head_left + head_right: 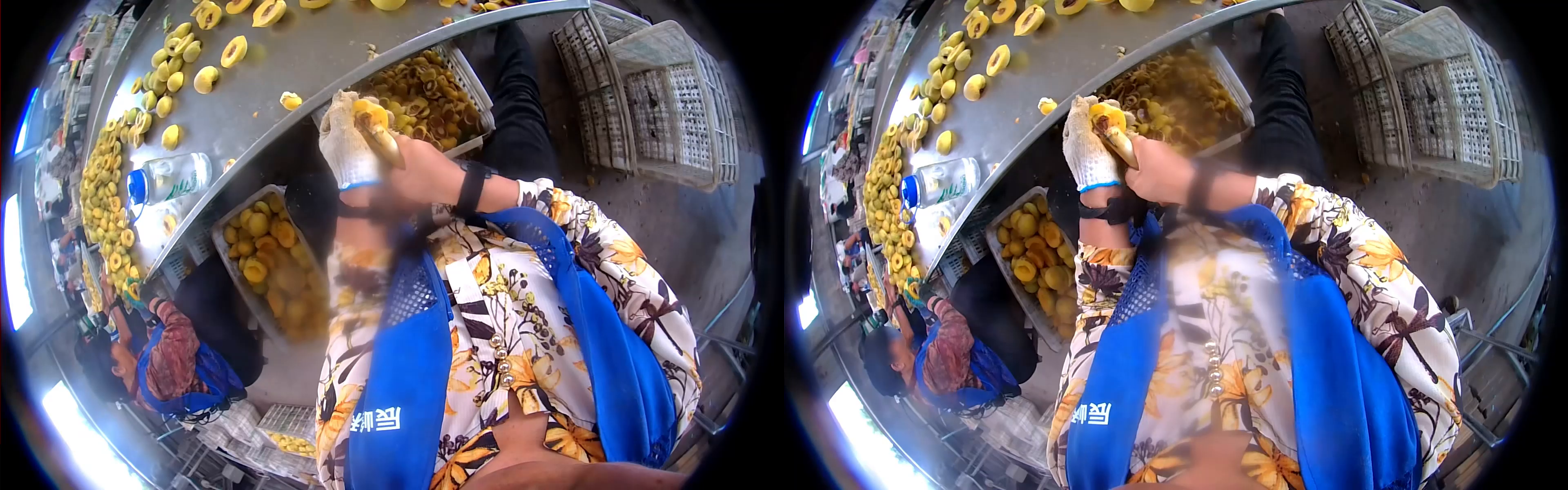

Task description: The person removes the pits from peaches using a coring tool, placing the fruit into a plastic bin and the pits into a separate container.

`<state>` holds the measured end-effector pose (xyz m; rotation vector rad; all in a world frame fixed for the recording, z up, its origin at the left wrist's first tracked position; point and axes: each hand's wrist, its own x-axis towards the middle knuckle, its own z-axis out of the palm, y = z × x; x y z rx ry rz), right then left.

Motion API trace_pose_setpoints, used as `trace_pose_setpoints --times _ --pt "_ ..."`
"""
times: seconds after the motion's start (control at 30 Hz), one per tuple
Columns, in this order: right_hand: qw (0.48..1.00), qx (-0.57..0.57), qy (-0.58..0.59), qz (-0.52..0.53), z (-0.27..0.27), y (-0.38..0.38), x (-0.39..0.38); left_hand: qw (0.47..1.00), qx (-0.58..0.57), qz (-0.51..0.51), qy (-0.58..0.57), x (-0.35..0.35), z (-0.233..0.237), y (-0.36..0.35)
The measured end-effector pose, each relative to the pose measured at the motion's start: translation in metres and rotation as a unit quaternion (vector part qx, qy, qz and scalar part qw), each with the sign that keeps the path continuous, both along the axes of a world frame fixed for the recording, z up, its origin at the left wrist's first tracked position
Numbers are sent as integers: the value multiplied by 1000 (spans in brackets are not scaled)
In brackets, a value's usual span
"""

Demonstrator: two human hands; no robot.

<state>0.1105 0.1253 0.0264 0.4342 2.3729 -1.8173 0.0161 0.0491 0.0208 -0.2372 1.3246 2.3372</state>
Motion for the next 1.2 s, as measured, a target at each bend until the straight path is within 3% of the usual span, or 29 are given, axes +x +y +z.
trace_pose_setpoints --times 0.03,0.13,0.23,0.37,0.5,0.57,0.63,0.7,0.77,0.8,0.9,0.97,1.03,1.07,1.1,1.17,1.2 --pt "999 -41 -7 1 2 1 0 999 -27 5 37 1 0 1" --pt "998 -22 -51 4 5 3 1 994 11 -67 -80 -3 5 1" --pt "999 -28 -37 -1 4 1 1 991 9 -81 -107 -2 12 2" --pt "989 -95 -107 33 16 10 4 991 -100 -1 92 1 -4 9" --pt "978 -173 -106 56 14 17 8 991 15 -120 -56 -3 -8 4" --pt "966 -225 -110 66 13 20 9 992 8 -104 -67 -1 -2 6" --pt "937 -294 -168 88 23 28 9 992 -83 -68 71 6 8 10" --pt "891 -403 -187 93 9 28 11 988 -109 -49 96 4 3 11" --pt "771 -580 -196 174 -10 33 4 985 -125 -82 82 -2 1 3" --pt "695 -657 -198 213 -16 35 1 992 -69 -102 -2 -1 9 0" --pt "717 -622 -134 283 -11 32 7 958 234 -95 -136 -19 -8 -34" --pt "819 -503 -127 245 -15 30 9 996 43 55 51 -36 -24 -82" --pt "902 -368 -112 198 -28 32 7 997 13 60 -45 -38 -6 -151" --pt "947 -223 -118 199 -43 38 2 963 -232 110 80 -36 -14 -180" --pt "969 -139 -102 177 -43 43 1 852 -460 153 197 -37 -25 -199" --pt "989 22 -70 130 -45 46 3 696 -665 22 269 -39 13 -198" --pt "988 27 -99 112 -42 47 1 642 -689 51 332 -58 6 -198"
